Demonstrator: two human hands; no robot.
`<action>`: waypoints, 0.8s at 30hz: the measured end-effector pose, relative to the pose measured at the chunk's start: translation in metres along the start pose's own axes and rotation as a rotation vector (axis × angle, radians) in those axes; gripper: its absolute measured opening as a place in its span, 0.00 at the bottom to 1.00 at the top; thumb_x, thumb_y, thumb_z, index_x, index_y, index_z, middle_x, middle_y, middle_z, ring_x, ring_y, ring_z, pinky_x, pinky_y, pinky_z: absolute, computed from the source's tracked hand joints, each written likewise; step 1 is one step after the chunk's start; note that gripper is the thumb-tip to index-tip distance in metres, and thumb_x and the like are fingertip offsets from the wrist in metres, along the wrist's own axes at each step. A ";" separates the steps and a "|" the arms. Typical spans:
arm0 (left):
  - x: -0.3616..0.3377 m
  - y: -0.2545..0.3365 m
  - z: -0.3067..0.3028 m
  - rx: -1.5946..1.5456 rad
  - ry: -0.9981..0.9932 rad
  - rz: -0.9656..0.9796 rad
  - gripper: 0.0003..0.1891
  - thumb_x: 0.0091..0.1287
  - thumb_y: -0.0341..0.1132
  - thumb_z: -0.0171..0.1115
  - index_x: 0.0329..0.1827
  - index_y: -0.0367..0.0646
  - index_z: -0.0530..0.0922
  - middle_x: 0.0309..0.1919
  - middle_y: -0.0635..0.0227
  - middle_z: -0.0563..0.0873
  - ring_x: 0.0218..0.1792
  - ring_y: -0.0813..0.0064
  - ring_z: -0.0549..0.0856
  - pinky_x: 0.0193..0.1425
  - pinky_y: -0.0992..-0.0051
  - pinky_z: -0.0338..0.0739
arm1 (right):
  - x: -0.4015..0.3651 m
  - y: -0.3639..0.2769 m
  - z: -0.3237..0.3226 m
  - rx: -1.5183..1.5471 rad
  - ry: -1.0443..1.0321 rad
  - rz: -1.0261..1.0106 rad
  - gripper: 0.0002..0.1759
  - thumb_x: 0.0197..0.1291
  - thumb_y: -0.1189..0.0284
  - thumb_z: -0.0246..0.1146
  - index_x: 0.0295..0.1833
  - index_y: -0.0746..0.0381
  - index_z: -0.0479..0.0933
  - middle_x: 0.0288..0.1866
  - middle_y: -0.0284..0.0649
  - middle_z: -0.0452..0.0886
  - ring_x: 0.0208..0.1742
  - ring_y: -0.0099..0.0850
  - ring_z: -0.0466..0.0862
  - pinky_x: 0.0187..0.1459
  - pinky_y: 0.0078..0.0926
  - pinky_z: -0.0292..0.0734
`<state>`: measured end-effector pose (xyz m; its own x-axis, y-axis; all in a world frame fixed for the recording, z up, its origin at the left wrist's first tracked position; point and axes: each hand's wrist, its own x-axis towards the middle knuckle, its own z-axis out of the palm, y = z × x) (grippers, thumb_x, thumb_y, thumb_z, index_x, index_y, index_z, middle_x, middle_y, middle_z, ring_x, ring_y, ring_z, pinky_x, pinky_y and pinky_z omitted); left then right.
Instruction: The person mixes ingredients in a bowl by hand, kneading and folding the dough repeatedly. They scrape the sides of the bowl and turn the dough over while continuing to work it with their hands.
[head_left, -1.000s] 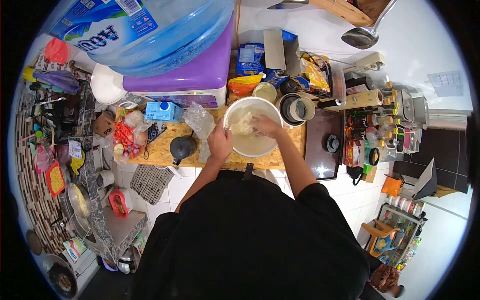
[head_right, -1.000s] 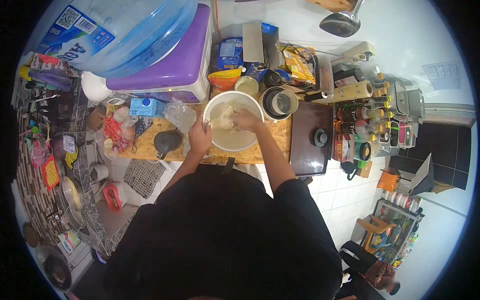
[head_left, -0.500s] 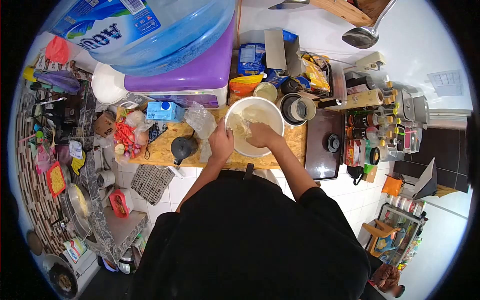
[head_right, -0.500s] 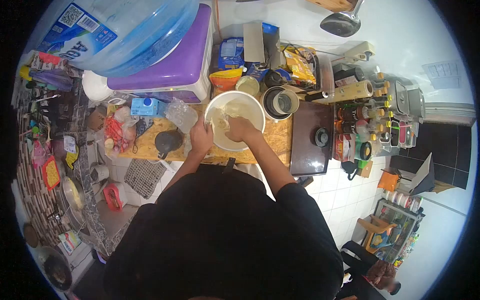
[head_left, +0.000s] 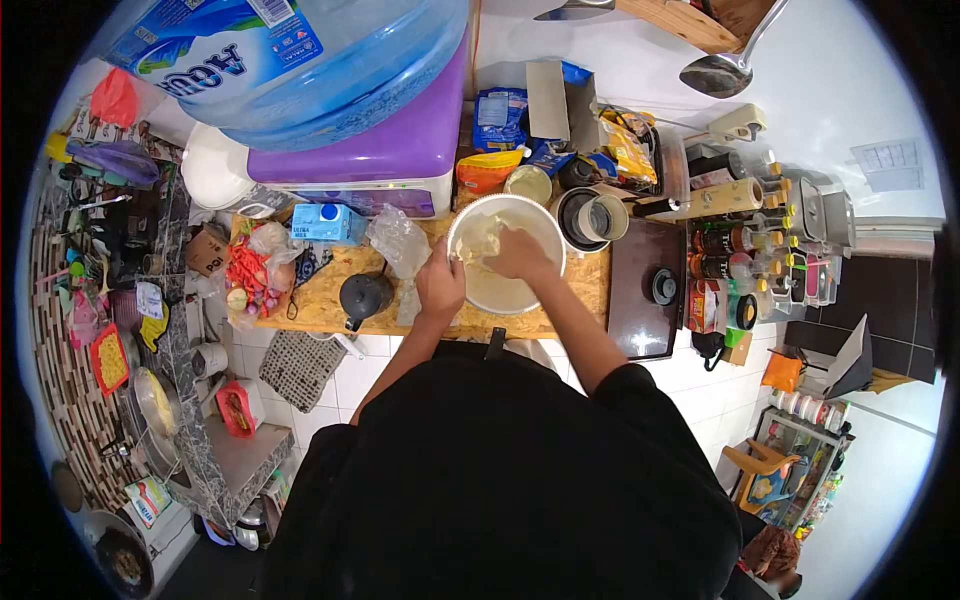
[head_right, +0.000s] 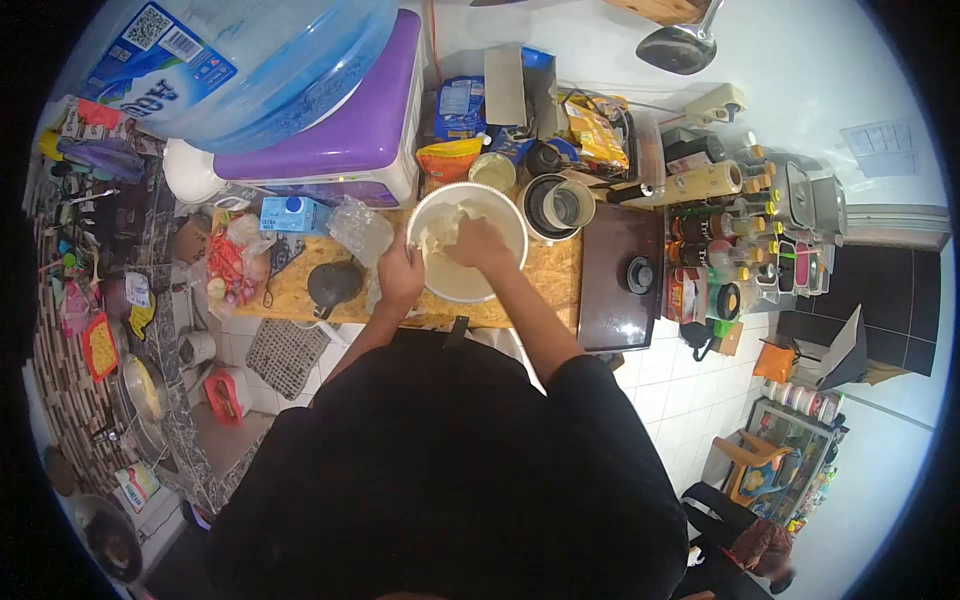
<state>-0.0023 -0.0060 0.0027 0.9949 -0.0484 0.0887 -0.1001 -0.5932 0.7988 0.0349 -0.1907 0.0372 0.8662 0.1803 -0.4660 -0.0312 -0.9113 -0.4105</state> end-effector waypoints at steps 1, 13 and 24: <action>0.000 0.001 0.000 -0.007 0.010 0.004 0.24 0.66 0.28 0.60 0.67 0.38 0.73 0.42 0.41 0.87 0.42 0.39 0.87 0.46 0.48 0.79 | 0.007 -0.009 0.017 -0.018 0.022 0.166 0.39 0.57 0.50 0.69 0.67 0.65 0.73 0.61 0.65 0.78 0.62 0.57 0.80 0.63 0.51 0.75; 0.000 0.003 -0.003 -0.014 0.010 -0.022 0.24 0.66 0.29 0.59 0.67 0.36 0.74 0.44 0.40 0.86 0.44 0.39 0.86 0.48 0.48 0.79 | 0.030 -0.017 0.071 -0.189 0.148 0.229 0.27 0.60 0.58 0.68 0.63 0.57 0.77 0.63 0.60 0.74 0.61 0.55 0.80 0.56 0.44 0.82; -0.002 0.002 0.001 -0.012 0.037 0.020 0.24 0.66 0.28 0.59 0.66 0.32 0.73 0.46 0.37 0.86 0.46 0.37 0.86 0.50 0.48 0.79 | 0.010 0.014 0.045 -0.210 -0.037 -0.219 0.17 0.52 0.64 0.70 0.43 0.64 0.85 0.47 0.57 0.85 0.50 0.49 0.86 0.52 0.45 0.83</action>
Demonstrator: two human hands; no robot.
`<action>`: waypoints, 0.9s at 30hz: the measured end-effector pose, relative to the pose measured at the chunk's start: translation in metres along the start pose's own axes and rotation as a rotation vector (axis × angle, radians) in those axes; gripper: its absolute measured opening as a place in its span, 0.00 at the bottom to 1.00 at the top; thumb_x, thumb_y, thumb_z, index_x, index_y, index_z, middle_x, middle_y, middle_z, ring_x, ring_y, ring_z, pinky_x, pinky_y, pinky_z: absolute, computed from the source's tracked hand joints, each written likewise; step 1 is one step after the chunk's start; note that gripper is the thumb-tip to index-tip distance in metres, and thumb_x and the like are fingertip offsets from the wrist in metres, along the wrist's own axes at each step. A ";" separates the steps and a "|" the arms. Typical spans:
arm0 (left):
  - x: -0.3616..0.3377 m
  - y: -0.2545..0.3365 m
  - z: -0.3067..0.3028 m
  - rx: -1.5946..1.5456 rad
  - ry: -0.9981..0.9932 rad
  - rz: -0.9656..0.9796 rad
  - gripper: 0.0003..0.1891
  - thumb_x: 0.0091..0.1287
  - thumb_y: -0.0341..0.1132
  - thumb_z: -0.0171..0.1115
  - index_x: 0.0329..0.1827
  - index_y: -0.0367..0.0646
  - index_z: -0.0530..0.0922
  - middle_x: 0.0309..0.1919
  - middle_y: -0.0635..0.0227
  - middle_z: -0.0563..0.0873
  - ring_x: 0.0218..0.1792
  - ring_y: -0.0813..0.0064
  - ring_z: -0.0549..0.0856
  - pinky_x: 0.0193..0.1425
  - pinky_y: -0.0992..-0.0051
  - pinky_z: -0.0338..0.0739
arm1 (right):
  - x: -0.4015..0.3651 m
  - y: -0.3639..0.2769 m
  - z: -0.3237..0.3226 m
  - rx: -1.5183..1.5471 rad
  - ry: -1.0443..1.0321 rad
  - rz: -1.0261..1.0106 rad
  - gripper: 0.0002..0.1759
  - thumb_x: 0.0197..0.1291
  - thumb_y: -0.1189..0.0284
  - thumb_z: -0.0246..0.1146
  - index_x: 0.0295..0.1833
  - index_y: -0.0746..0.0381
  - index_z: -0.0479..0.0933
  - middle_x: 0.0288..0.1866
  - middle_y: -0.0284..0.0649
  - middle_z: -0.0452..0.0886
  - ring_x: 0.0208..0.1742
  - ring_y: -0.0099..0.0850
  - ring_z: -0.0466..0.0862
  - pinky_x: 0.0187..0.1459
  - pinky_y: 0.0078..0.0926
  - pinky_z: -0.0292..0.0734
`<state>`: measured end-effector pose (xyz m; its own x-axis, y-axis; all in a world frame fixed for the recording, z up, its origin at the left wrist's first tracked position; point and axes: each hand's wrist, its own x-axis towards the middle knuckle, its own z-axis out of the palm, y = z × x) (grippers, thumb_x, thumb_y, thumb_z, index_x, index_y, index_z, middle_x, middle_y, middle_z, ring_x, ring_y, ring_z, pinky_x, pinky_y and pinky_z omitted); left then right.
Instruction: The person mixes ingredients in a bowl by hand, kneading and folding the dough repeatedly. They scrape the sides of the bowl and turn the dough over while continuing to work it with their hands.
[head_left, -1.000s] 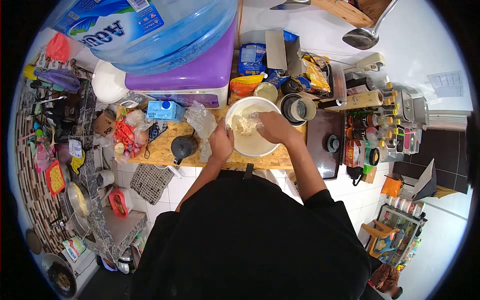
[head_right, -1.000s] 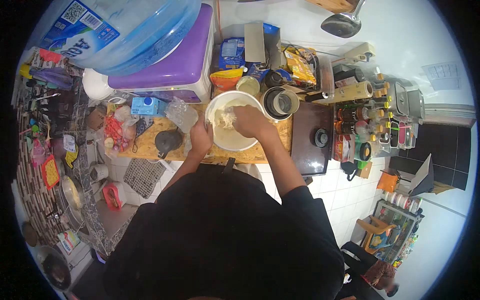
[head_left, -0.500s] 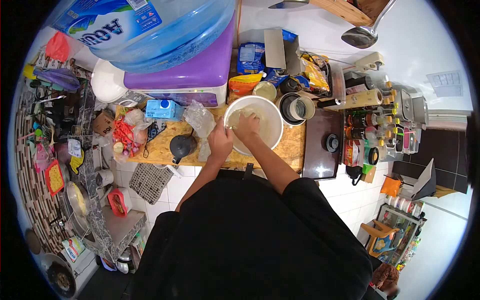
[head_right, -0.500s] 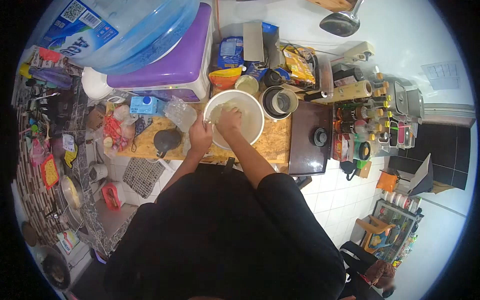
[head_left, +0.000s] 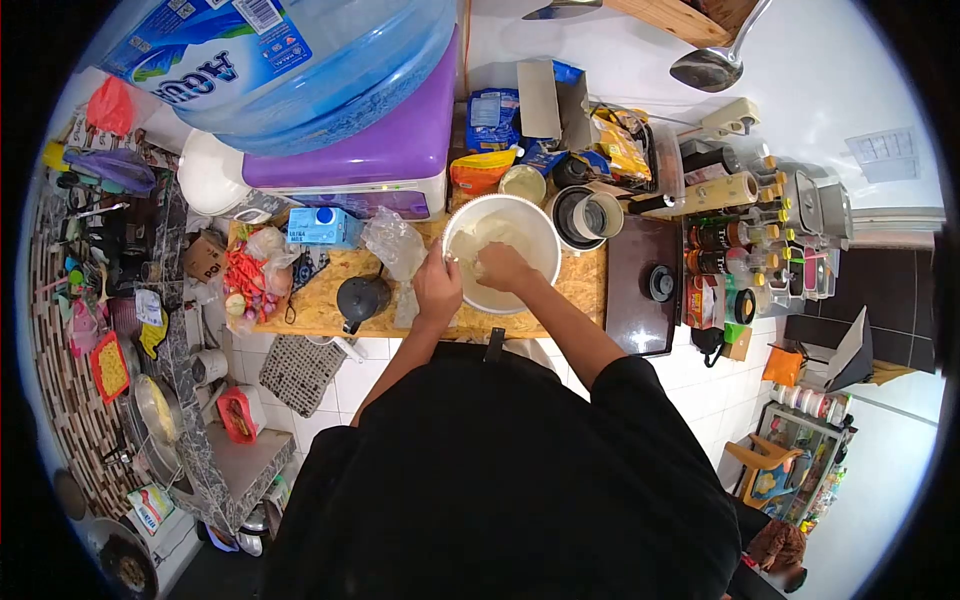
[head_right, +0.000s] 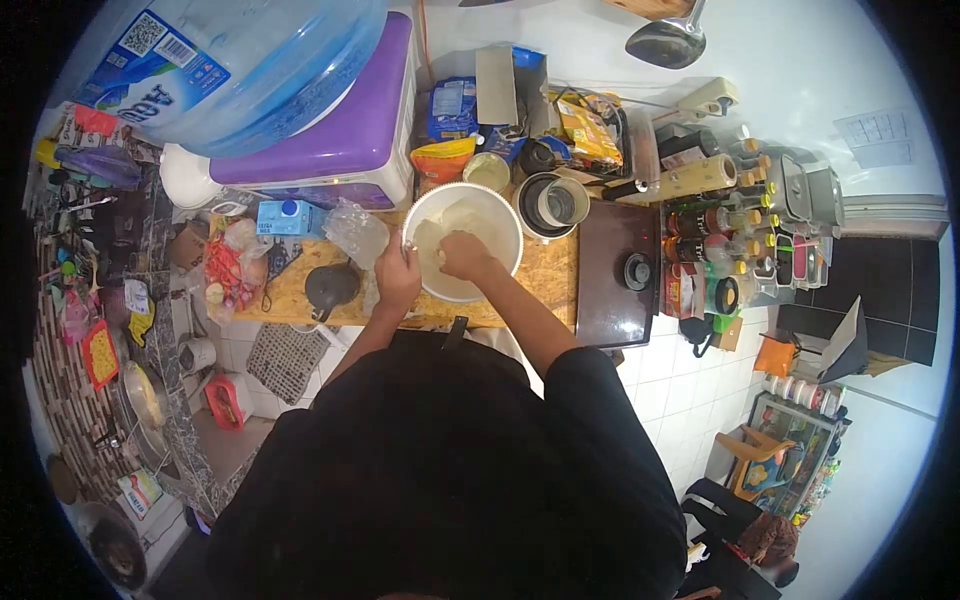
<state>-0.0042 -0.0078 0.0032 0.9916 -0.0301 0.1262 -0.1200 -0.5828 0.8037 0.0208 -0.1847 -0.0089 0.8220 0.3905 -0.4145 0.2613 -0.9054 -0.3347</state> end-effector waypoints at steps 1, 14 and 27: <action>0.000 0.003 -0.002 -0.004 0.004 -0.001 0.24 0.66 0.28 0.59 0.66 0.32 0.73 0.46 0.37 0.86 0.46 0.37 0.86 0.51 0.48 0.79 | -0.002 0.005 -0.004 0.071 0.018 -0.046 0.19 0.51 0.62 0.70 0.44 0.65 0.85 0.45 0.57 0.85 0.48 0.51 0.86 0.52 0.46 0.82; 0.001 0.002 -0.001 -0.026 0.017 -0.032 0.22 0.64 0.26 0.58 0.64 0.33 0.76 0.40 0.37 0.86 0.42 0.36 0.86 0.47 0.46 0.79 | -0.070 0.026 -0.140 1.433 -0.211 -0.068 0.23 0.65 0.68 0.65 0.64 0.64 0.78 0.52 0.34 0.85 0.45 0.22 0.86 0.41 0.17 0.84; 0.001 -0.001 -0.002 0.047 -0.031 -0.057 0.24 0.66 0.28 0.60 0.67 0.37 0.74 0.46 0.40 0.87 0.45 0.40 0.87 0.49 0.49 0.80 | -0.012 0.008 -0.032 0.613 -0.190 0.227 0.28 0.62 0.59 0.63 0.55 0.74 0.79 0.41 0.55 0.86 0.42 0.41 0.87 0.42 0.39 0.82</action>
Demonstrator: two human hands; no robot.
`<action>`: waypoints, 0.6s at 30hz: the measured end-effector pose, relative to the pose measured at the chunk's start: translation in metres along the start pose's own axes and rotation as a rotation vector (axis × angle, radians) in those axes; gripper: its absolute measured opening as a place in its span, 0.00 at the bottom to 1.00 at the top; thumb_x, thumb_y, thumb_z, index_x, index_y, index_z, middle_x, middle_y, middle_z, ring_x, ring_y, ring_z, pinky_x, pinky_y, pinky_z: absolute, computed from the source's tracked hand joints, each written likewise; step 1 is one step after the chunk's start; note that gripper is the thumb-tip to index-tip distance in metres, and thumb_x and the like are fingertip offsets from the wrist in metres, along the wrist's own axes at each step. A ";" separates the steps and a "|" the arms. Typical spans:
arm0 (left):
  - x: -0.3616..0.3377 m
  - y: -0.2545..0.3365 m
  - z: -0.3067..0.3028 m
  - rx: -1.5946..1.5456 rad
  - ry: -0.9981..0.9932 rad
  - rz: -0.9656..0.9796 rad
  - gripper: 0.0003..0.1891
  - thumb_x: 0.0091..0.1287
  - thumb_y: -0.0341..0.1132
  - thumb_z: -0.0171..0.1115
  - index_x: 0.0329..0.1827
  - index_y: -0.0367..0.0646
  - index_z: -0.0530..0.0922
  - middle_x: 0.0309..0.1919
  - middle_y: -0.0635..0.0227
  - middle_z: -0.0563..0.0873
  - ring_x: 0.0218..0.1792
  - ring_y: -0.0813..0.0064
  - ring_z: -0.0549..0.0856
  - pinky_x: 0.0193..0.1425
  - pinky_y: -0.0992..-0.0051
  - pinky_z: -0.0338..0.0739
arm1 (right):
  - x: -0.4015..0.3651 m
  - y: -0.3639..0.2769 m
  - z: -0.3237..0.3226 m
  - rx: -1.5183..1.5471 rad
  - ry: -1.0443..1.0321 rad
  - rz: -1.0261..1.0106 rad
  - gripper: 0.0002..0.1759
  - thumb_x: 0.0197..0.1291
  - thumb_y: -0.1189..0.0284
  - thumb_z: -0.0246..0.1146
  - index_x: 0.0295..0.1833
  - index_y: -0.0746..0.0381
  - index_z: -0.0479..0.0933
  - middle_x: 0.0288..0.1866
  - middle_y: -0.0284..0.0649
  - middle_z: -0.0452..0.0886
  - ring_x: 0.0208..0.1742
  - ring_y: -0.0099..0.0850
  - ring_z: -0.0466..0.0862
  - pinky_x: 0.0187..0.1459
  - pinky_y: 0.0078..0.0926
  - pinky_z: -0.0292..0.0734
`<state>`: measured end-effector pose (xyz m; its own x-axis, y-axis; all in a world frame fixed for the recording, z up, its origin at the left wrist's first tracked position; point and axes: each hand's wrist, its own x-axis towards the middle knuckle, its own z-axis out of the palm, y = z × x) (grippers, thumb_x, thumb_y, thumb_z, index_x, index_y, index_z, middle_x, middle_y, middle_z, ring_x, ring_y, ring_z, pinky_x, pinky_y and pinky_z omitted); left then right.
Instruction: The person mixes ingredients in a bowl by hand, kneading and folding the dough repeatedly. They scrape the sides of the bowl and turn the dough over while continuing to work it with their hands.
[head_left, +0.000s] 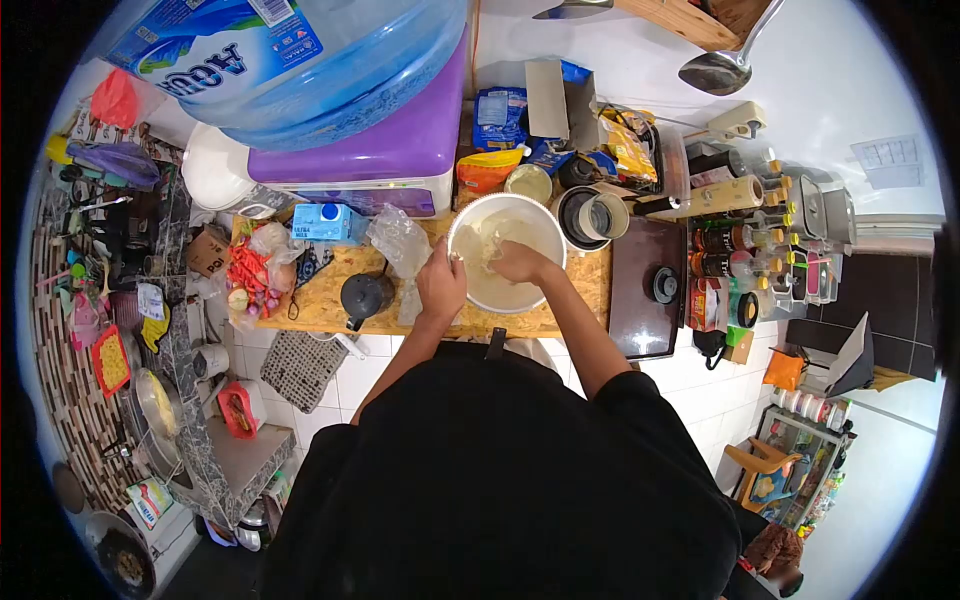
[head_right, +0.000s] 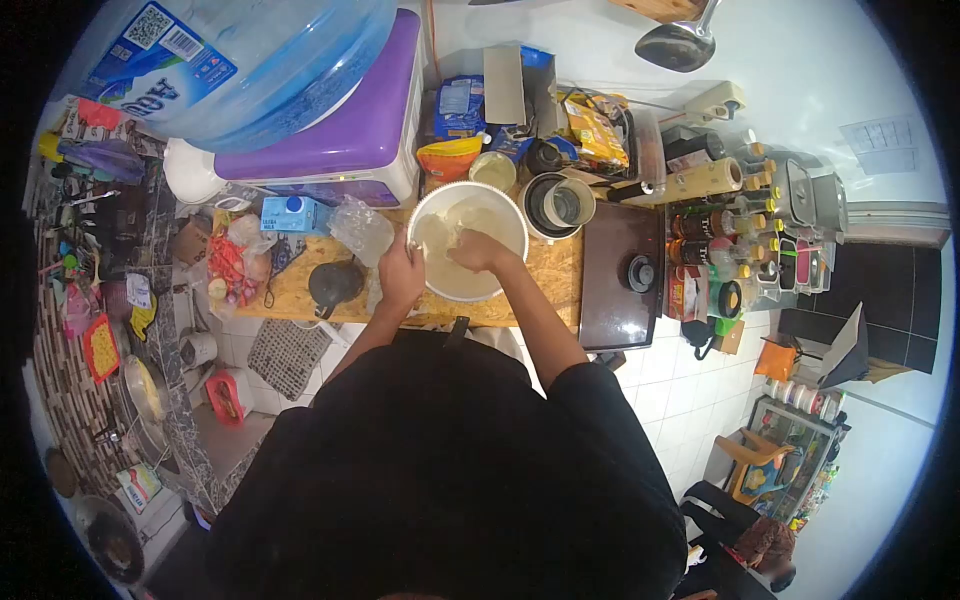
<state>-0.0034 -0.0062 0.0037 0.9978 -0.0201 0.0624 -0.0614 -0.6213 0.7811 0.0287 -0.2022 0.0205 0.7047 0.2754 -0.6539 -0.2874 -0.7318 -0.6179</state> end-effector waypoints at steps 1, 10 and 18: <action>0.000 0.000 0.000 -0.002 -0.006 -0.003 0.24 0.66 0.28 0.59 0.67 0.37 0.74 0.46 0.40 0.87 0.45 0.40 0.87 0.49 0.49 0.80 | -0.005 0.000 0.002 -0.056 0.059 -0.079 0.27 0.62 0.61 0.61 0.55 0.75 0.79 0.43 0.58 0.86 0.44 0.47 0.87 0.47 0.42 0.81; 0.001 0.004 -0.005 -0.061 -0.037 0.025 0.25 0.66 0.27 0.59 0.67 0.36 0.73 0.44 0.39 0.87 0.43 0.39 0.87 0.47 0.48 0.80 | -0.063 -0.069 -0.034 -0.421 0.155 -0.144 0.20 0.60 0.69 0.59 0.54 0.71 0.80 0.48 0.63 0.85 0.52 0.56 0.85 0.57 0.51 0.78; 0.000 0.009 -0.007 -0.092 0.033 0.048 0.20 0.67 0.27 0.58 0.62 0.34 0.76 0.38 0.37 0.86 0.39 0.37 0.86 0.44 0.48 0.79 | -0.098 -0.097 -0.072 -0.424 0.282 -0.269 0.18 0.60 0.69 0.60 0.52 0.69 0.80 0.48 0.61 0.85 0.53 0.56 0.84 0.56 0.51 0.78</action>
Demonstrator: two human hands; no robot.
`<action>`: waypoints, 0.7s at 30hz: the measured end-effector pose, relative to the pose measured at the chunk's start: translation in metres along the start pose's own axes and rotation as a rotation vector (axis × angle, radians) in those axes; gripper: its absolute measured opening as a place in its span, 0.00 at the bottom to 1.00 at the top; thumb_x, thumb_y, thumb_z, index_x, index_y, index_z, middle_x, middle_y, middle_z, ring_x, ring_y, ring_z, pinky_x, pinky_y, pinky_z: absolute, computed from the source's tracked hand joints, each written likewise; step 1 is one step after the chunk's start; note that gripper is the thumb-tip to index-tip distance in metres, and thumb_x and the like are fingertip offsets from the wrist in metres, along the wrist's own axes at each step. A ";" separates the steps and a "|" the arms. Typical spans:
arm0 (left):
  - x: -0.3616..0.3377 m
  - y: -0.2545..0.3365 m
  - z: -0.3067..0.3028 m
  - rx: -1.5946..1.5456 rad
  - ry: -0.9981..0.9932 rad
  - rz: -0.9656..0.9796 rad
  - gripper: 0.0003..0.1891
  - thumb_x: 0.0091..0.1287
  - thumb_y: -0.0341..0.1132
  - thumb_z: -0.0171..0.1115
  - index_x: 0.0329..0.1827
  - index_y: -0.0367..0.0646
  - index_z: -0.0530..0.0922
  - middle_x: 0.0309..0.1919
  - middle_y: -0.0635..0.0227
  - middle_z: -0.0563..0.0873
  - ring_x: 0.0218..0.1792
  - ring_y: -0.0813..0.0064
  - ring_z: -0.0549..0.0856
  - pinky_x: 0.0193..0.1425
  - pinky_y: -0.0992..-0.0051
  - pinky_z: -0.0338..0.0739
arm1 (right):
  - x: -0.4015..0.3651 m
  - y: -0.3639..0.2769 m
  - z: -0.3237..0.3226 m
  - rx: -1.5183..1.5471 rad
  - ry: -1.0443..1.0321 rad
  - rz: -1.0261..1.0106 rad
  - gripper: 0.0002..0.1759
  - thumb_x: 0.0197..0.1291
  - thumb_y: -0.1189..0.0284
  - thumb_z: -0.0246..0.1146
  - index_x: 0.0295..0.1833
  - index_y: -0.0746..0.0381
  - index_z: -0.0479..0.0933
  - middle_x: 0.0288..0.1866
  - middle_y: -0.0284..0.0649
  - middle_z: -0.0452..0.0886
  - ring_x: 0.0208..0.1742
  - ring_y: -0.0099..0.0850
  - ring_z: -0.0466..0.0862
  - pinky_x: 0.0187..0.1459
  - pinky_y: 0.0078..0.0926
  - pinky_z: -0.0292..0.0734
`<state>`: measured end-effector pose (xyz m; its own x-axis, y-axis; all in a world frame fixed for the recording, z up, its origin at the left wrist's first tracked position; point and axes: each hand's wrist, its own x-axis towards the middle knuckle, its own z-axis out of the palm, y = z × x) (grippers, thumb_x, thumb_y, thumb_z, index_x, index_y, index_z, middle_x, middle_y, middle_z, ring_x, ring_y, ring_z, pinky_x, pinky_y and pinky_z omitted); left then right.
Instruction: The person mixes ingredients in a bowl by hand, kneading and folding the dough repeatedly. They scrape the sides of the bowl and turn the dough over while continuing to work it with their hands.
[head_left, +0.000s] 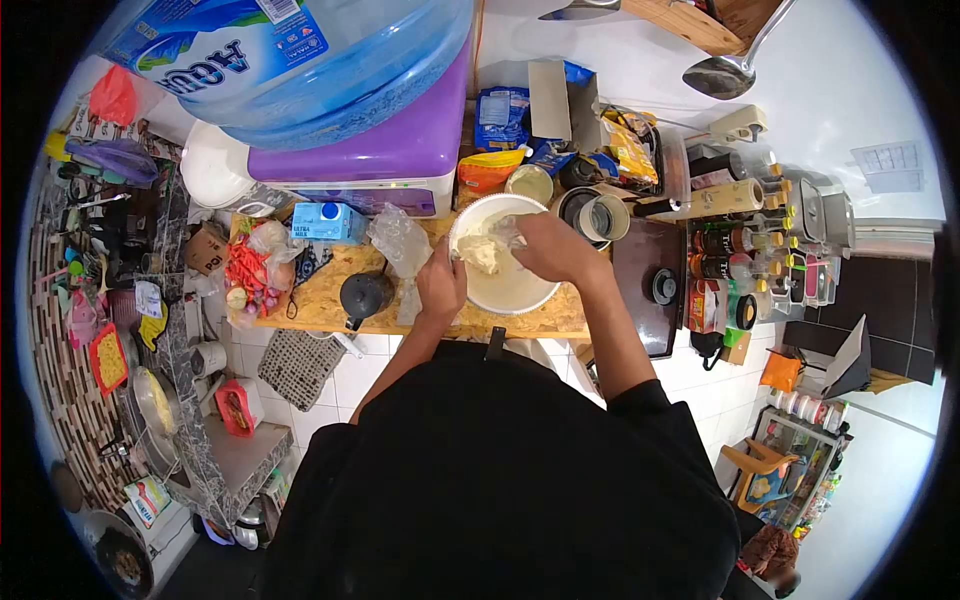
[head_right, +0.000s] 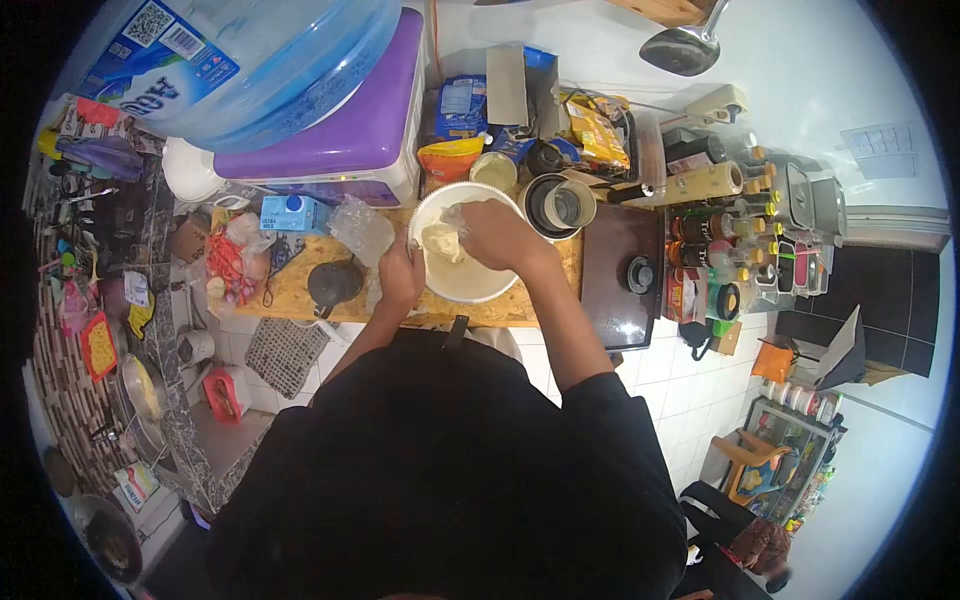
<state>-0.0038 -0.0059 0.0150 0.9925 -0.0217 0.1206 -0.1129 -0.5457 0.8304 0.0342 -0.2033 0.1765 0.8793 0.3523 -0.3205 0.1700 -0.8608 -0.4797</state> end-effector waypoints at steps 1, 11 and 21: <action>0.001 0.002 -0.002 -0.004 -0.019 -0.006 0.20 0.67 0.27 0.58 0.62 0.34 0.76 0.38 0.37 0.86 0.39 0.37 0.86 0.44 0.47 0.79 | 0.005 0.006 0.002 -0.028 -0.022 0.034 0.20 0.60 0.67 0.62 0.53 0.69 0.80 0.48 0.61 0.85 0.53 0.56 0.84 0.57 0.51 0.77; 0.001 -0.007 0.003 0.046 -0.085 -0.048 0.26 0.64 0.27 0.60 0.67 0.35 0.73 0.44 0.39 0.86 0.43 0.38 0.86 0.47 0.48 0.80 | 0.059 0.051 0.179 -0.242 -0.064 0.028 0.27 0.58 0.62 0.67 0.61 0.64 0.79 0.66 0.58 0.76 0.71 0.58 0.73 0.68 0.54 0.73; 0.002 0.000 0.002 0.055 -0.072 -0.069 0.25 0.66 0.29 0.59 0.68 0.38 0.73 0.47 0.42 0.86 0.46 0.39 0.86 0.49 0.48 0.80 | 0.057 0.066 0.197 -0.417 -0.198 -0.184 0.13 0.57 0.70 0.66 0.48 0.58 0.86 0.57 0.52 0.83 0.61 0.54 0.83 0.50 0.46 0.85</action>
<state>-0.0018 -0.0079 0.0144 0.9989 -0.0419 0.0229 -0.0433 -0.5932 0.8039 0.0079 -0.1679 -0.0343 0.7233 0.5404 -0.4299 0.5136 -0.8371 -0.1883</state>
